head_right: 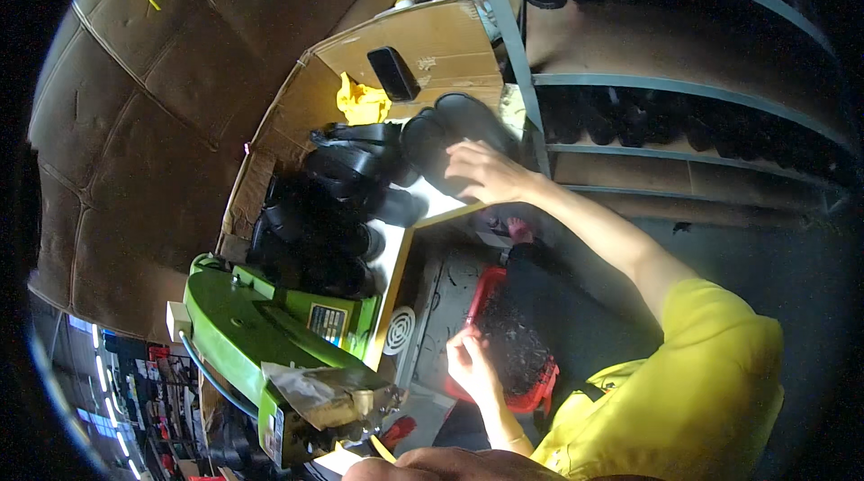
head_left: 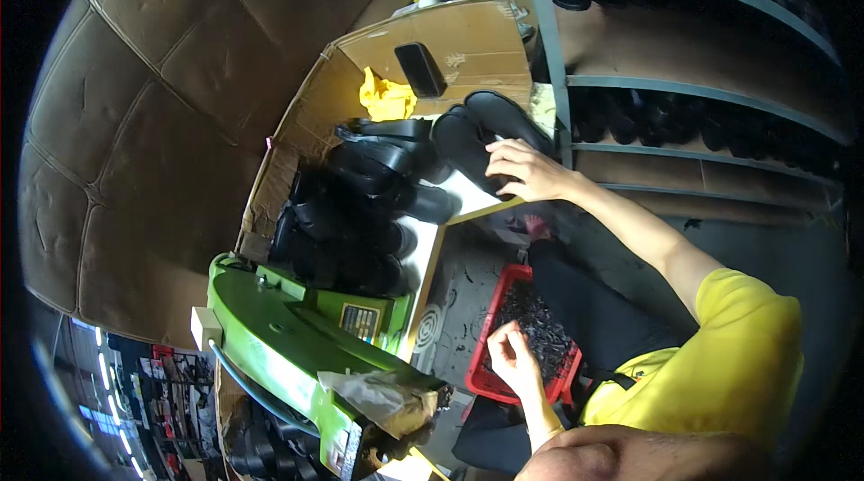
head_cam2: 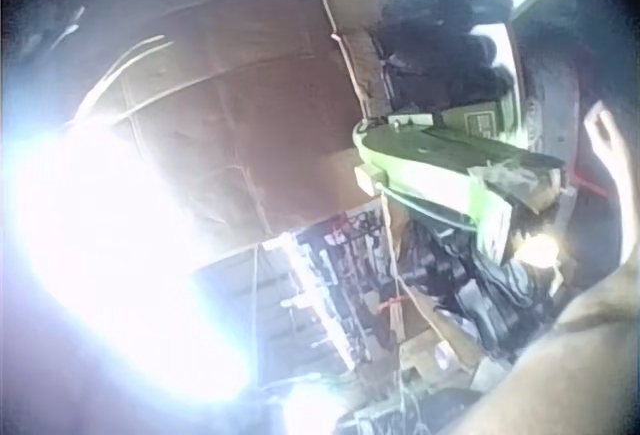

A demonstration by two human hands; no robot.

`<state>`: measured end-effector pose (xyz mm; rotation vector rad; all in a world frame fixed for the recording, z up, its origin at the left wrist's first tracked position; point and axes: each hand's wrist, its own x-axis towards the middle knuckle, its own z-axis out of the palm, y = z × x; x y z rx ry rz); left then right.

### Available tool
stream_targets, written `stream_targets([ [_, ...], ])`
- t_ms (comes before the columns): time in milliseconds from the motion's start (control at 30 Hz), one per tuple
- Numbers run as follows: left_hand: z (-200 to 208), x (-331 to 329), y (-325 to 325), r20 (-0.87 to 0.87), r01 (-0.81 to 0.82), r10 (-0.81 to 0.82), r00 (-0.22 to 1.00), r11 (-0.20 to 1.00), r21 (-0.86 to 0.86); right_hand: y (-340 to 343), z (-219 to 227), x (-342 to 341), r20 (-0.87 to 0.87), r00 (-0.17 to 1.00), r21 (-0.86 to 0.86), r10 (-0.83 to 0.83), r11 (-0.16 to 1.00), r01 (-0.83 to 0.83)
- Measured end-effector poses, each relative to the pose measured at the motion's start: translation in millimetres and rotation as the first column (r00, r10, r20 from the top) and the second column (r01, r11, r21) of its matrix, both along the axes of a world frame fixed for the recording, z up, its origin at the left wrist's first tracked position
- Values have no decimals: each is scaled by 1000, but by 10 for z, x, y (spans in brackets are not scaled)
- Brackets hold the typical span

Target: Using a machine to shape or finish shoe outsoles.

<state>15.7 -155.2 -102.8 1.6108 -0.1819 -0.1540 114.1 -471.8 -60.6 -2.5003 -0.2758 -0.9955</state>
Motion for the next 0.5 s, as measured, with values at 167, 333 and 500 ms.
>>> stream_targets([
  [167,-276,75,-23,-137,-69,59,989,995,-72,17,134,125,5,998,-197,-55,979,55],
  [333,-246,146,-245,-191,16,-36,981,994,-106,-19,117,255,-3,997,-345,-71,936,66],
  [500,-133,353,-568,-145,63,-76,987,993,-96,-31,126,250,-27,997,-377,-75,924,60],
])
